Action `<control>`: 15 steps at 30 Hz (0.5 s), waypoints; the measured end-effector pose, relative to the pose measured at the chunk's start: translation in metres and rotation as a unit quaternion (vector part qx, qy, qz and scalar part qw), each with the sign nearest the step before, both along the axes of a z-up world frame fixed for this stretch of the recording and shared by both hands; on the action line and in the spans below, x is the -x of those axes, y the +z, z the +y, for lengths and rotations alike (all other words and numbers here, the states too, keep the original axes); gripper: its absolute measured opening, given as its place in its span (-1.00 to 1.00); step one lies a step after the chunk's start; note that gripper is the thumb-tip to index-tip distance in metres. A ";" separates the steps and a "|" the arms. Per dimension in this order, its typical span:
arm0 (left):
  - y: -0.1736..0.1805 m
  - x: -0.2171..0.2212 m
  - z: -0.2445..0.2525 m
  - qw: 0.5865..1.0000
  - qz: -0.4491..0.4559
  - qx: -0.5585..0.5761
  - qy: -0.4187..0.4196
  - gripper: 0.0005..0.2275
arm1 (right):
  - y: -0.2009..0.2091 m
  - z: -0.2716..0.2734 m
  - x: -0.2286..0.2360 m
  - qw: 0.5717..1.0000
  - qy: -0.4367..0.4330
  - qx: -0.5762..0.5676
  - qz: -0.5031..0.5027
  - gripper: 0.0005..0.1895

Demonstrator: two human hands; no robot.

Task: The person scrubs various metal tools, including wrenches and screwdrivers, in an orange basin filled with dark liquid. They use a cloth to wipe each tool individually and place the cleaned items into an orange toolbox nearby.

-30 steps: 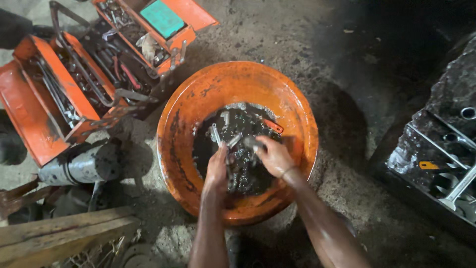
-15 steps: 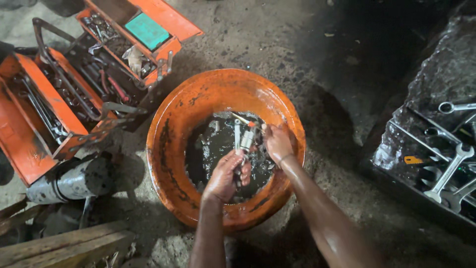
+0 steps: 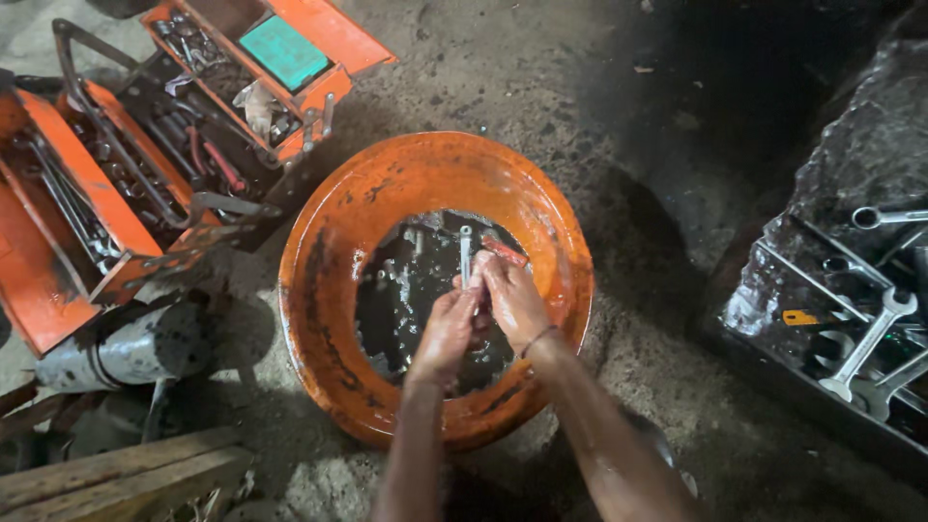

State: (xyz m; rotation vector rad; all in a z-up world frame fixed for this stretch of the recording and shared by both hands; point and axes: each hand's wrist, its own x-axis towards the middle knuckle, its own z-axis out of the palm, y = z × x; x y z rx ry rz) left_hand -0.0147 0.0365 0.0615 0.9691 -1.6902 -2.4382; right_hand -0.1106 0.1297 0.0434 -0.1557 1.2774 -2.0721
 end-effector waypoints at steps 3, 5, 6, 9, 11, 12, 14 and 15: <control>0.012 -0.002 0.031 0.956 -0.098 0.237 -0.144 -0.59 | -0.012 0.006 0.027 0.979 -0.086 -0.162 -0.089 -0.53; 0.023 -0.012 0.046 0.930 -0.130 0.293 -0.177 -0.62 | -0.017 0.021 0.043 0.984 -0.089 -0.144 -0.062 -0.59; 0.030 -0.012 0.046 0.944 -0.132 0.260 -0.154 -0.65 | -0.016 0.025 0.051 0.995 -0.077 -0.004 -0.069 -0.66; 0.043 -0.007 0.031 0.987 -0.094 0.120 -0.045 -0.67 | -0.003 0.038 0.055 0.991 -0.037 0.116 -0.050 -0.70; 0.047 -0.006 0.014 0.997 -0.030 0.064 0.018 -0.68 | 0.014 0.041 0.046 0.988 -0.008 0.152 -0.023 -0.65; 0.048 -0.008 0.003 0.997 0.009 0.065 0.033 -0.68 | 0.023 0.040 0.037 0.980 0.004 0.200 -0.012 -0.63; 0.051 -0.011 -0.009 0.996 0.061 0.054 0.047 -0.69 | 0.037 0.039 0.023 0.969 0.012 0.245 -0.008 -0.59; 0.054 -0.011 -0.012 0.995 0.073 0.043 0.047 -0.69 | 0.043 0.039 0.018 0.970 0.008 0.244 -0.014 -0.57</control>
